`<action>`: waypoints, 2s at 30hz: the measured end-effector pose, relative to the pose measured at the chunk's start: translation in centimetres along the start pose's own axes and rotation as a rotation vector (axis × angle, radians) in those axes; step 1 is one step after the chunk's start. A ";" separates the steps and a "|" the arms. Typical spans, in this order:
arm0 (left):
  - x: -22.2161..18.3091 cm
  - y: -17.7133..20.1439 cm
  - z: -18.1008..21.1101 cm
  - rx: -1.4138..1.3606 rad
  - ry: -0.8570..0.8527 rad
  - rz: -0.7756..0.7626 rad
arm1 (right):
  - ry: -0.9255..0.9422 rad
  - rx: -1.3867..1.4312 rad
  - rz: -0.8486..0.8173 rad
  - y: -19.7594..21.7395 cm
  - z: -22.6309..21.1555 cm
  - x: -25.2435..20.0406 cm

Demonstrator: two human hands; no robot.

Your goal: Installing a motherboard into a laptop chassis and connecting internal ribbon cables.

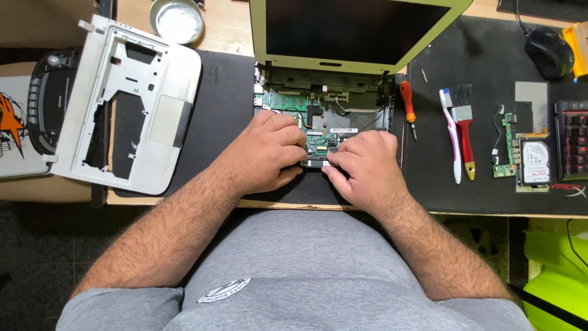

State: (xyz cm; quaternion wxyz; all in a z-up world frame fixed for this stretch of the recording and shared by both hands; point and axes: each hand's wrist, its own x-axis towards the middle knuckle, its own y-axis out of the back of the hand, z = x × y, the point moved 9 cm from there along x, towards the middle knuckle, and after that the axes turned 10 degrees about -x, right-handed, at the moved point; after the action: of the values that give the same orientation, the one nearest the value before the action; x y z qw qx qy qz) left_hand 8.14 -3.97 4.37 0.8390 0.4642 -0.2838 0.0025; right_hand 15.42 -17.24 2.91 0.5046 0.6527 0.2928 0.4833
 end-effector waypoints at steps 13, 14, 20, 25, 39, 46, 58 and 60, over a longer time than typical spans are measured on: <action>0.0 -0.3 0.0 0.003 0.026 -0.028 | -0.097 0.021 -0.208 -2.3 0.6 1.0; 0.0 -0.3 0.0 0.007 0.023 -0.025 | -0.083 0.021 -0.188 -2.0 0.4 1.1; -0.1 -0.2 0.0 0.017 0.024 -0.030 | -0.006 -0.005 -0.096 -1.1 -0.6 1.4; -0.1 -0.4 0.0 0.024 0.025 -0.026 | -0.025 -0.011 -0.155 -2.0 -0.6 1.3; -0.2 -0.4 -0.1 0.047 0.018 -0.028 | -0.137 -0.065 -0.522 -3.3 -0.5 3.7; -0.3 -0.1 0.0 0.017 0.017 -0.040 | -0.092 -0.005 -0.432 -3.2 0.1 2.1; 0.1 -0.2 0.8 0.081 -0.034 -0.006 | -0.002 0.038 -0.057 -0.6 0.4 0.3; 0.1 -0.9 0.8 0.108 -0.045 -0.004 | 0.035 0.050 -0.008 0.0 0.1 0.2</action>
State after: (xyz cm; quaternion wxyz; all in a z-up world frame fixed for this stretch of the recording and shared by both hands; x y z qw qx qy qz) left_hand 8.07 -5.12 4.02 0.8061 0.5095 -0.3009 0.0059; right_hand 15.56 -17.08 2.95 0.4846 0.6555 0.3163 0.4853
